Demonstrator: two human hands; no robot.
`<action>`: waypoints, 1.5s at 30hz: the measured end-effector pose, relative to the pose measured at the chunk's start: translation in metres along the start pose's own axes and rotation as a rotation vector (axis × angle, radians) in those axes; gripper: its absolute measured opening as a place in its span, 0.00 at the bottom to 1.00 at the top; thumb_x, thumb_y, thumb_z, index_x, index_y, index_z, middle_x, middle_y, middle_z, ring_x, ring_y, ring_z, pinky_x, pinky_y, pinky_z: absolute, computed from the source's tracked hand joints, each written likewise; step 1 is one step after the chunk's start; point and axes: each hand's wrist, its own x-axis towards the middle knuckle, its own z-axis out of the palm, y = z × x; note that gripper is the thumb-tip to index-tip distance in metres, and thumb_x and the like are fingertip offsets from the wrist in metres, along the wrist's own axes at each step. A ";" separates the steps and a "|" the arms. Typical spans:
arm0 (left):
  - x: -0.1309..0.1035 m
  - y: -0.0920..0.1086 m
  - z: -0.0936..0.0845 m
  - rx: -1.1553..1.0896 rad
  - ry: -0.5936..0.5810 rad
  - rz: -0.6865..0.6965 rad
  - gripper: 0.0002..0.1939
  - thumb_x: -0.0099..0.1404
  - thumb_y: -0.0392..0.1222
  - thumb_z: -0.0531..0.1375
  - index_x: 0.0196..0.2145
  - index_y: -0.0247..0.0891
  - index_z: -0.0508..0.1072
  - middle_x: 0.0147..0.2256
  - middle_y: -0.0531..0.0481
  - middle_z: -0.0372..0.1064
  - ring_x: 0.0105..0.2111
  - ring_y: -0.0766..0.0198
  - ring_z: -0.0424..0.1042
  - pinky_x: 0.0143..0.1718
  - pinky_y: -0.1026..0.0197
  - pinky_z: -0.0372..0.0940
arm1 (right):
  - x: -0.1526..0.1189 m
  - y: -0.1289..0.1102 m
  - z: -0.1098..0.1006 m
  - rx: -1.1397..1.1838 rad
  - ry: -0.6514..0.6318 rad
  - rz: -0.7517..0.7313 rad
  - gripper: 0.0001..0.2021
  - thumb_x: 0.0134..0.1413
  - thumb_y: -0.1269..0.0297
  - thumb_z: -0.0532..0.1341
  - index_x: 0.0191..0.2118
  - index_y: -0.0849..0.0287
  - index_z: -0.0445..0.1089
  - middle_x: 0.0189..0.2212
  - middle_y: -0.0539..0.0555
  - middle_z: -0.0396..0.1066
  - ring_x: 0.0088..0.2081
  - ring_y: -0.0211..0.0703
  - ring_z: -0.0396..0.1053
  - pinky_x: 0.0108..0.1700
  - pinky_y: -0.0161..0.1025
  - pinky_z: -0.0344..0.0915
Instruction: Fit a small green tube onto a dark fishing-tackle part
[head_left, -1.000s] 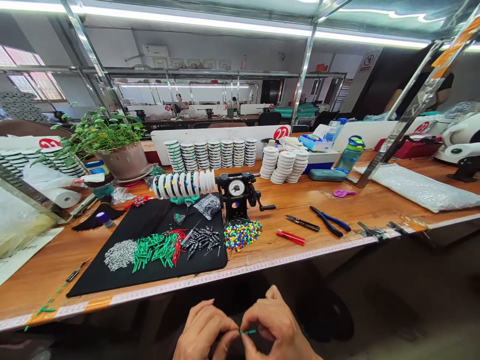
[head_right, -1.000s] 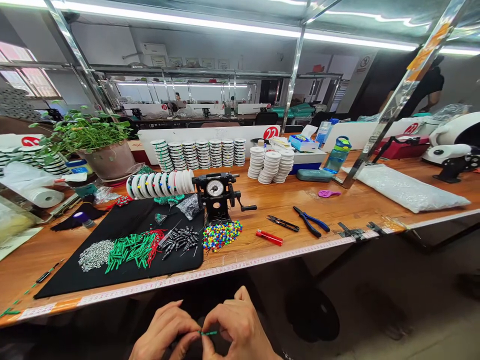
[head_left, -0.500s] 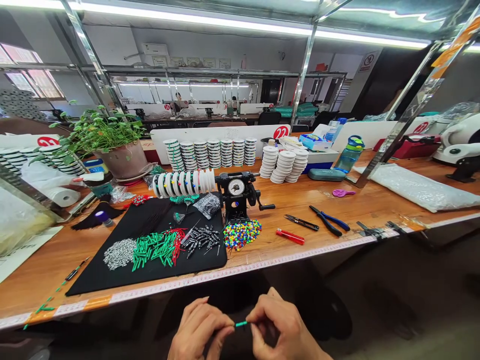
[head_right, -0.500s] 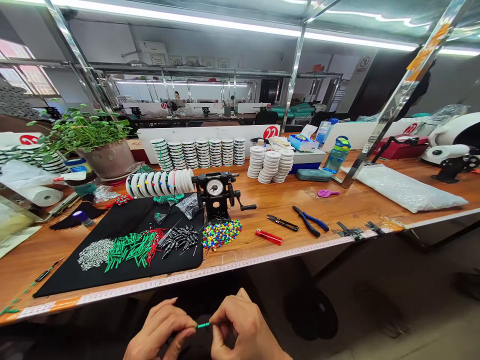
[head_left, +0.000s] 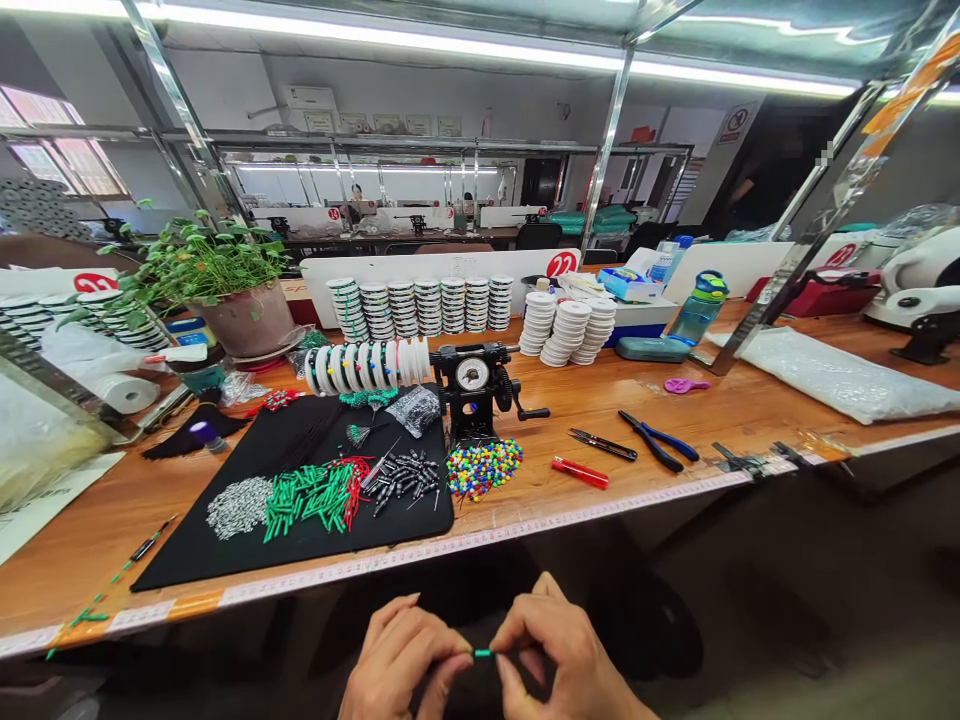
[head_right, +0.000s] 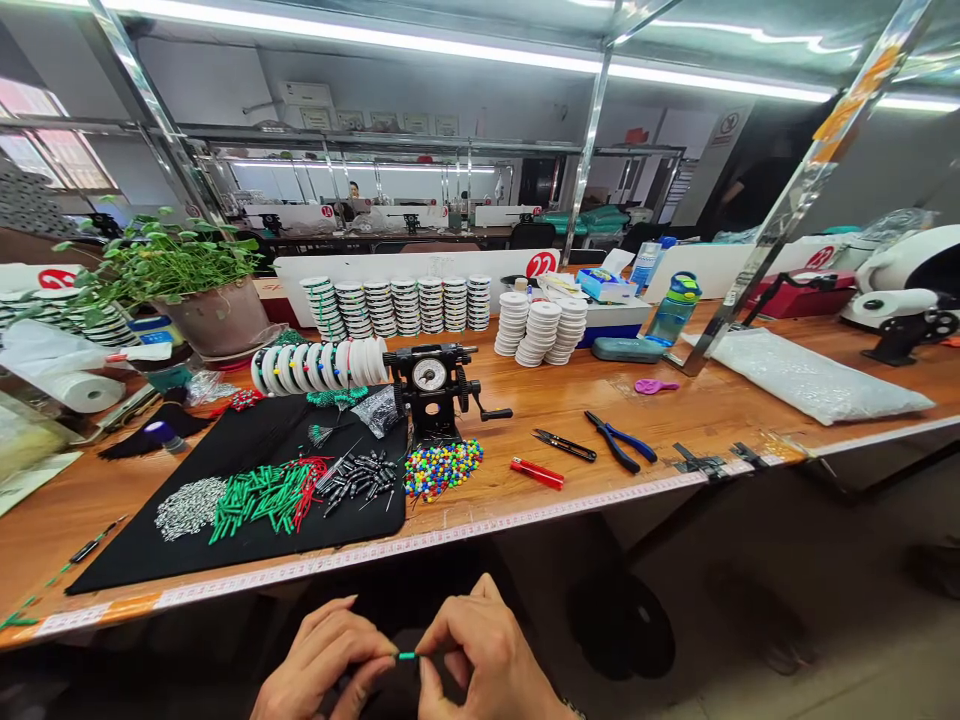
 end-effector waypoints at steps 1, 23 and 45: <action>0.000 0.000 0.000 0.002 -0.001 0.001 0.06 0.69 0.32 0.60 0.39 0.44 0.71 0.31 0.59 0.75 0.31 0.67 0.77 0.55 0.61 0.64 | 0.001 -0.001 0.000 0.002 -0.003 0.006 0.09 0.41 0.76 0.58 0.30 0.57 0.69 0.17 0.42 0.59 0.20 0.36 0.60 0.31 0.37 0.56; 0.001 -0.003 -0.003 -0.035 0.037 -0.088 0.04 0.69 0.37 0.63 0.41 0.44 0.74 0.35 0.52 0.76 0.38 0.62 0.78 0.42 0.68 0.73 | 0.007 -0.002 -0.014 -0.007 -0.123 0.054 0.07 0.53 0.77 0.59 0.33 0.57 0.69 0.26 0.49 0.74 0.27 0.40 0.68 0.33 0.38 0.59; -0.011 0.000 0.009 -1.322 0.191 -1.035 0.20 0.48 0.48 0.78 0.35 0.35 0.81 0.31 0.47 0.78 0.32 0.65 0.76 0.37 0.66 0.71 | -0.004 0.002 0.038 0.802 -0.274 0.424 0.30 0.61 0.34 0.57 0.38 0.58 0.81 0.24 0.51 0.67 0.25 0.38 0.57 0.29 0.34 0.56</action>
